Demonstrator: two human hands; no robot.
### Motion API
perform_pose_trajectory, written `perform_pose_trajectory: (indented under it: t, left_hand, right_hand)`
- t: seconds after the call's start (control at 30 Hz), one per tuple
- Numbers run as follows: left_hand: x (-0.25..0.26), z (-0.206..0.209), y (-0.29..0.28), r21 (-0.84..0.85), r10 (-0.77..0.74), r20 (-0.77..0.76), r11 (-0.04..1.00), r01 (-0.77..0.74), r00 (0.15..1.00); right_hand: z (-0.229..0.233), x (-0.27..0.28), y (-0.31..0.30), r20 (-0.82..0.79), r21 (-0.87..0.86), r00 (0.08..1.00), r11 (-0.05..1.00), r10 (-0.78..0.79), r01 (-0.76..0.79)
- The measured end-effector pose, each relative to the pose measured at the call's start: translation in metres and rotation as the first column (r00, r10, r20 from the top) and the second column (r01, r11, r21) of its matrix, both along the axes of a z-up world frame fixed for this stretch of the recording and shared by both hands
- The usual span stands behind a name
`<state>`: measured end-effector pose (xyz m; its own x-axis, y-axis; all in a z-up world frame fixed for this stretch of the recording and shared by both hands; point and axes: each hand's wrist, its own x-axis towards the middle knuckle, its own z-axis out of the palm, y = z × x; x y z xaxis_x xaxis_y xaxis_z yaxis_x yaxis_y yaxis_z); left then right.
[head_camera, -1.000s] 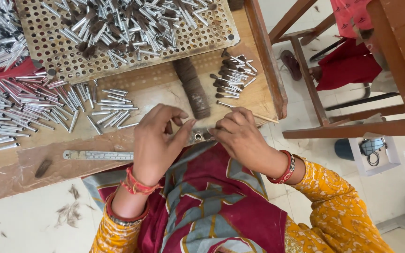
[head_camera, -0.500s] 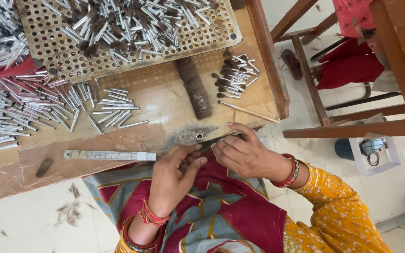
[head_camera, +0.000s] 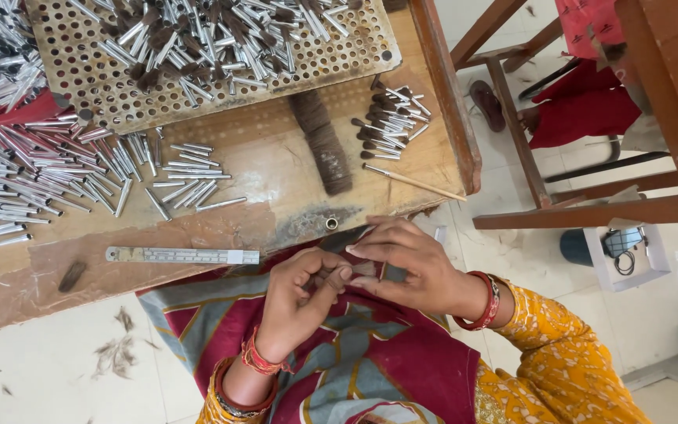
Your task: Assembling small metal pins or brush-like components into metal bushings/tubes using a perforated tray for organization.
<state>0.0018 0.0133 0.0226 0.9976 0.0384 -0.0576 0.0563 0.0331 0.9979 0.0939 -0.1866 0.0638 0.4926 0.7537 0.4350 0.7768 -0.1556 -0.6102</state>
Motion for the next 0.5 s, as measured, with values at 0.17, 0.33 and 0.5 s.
perform_pose_trajectory:
  t: [0.17,0.33,0.5]
  left_hand:
    - [-0.002,-0.013,-0.003,-0.208,-0.062,-0.087,0.977,0.042,0.994]
    - [-0.002,-0.017,-0.004,-0.274,-0.097,-0.135,0.96,0.057,0.986]
    - [0.001,-0.001,0.005,-0.025,0.09,-0.047,0.995,-0.091,0.995]
  right_hand:
    - [-0.026,-0.003,-0.008,-0.251,0.112,0.967,0.994,0.048,-0.02]
    - [-0.027,-0.006,-0.006,-0.102,0.154,0.995,0.988,0.013,0.003]
    - [-0.018,-0.001,-0.004,-0.145,0.152,0.984,0.981,-0.098,0.121]
